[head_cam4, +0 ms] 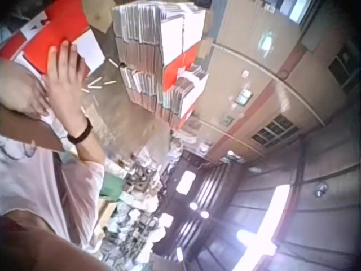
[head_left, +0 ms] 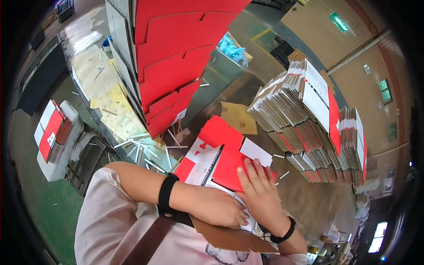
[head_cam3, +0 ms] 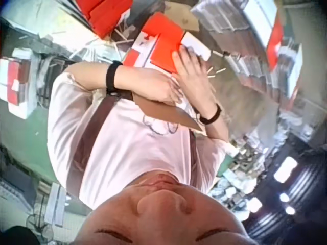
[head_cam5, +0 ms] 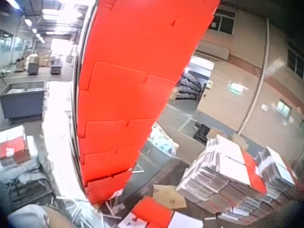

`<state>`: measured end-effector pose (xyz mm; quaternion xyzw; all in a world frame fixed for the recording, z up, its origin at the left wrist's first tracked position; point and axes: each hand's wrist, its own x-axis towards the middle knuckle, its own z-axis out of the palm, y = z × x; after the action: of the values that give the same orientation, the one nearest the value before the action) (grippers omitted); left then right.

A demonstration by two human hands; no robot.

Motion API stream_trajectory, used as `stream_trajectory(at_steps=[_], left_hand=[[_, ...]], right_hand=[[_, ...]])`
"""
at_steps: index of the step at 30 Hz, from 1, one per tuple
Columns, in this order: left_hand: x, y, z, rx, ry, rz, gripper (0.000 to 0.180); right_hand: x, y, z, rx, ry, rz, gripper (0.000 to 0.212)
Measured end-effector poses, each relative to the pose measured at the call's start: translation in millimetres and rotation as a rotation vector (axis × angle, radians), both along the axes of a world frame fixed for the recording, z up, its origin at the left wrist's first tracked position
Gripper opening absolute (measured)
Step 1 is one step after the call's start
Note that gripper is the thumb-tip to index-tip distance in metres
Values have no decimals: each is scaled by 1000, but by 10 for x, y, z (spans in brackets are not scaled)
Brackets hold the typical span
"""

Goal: The recorder is folding flat cardboard sheets into boxes and stacking them on a table and floor.

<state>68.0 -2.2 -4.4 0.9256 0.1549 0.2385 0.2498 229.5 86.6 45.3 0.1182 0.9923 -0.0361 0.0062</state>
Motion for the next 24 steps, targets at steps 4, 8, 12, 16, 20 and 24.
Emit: stream_trajectory(at_steps=[4, 8, 12, 16, 20, 24], left_hand=[[-82, -81, 73, -225, -21, -2, 30], [-397, -253, 280, -588, -734, -48, 34], [-410, -468, 541, -507, -534, 194, 35], [-479, -366, 613, -942, -530, 648, 37], [-571, -280, 675, -79, -81, 653, 41], [-516, -211, 147, -121, -61, 862, 36]], right_hand=[[115, 75, 65, -90, -52, 31, 67], [584, 100, 537, -1126, 34, 228, 61], [958, -174, 531, -955, 194, -97, 39], [816, -253, 287, -1374, 519, -535, 18], [855, -88, 321, -852, 388, -278, 32], [910, -180, -157, -731, 521, -561, 26]])
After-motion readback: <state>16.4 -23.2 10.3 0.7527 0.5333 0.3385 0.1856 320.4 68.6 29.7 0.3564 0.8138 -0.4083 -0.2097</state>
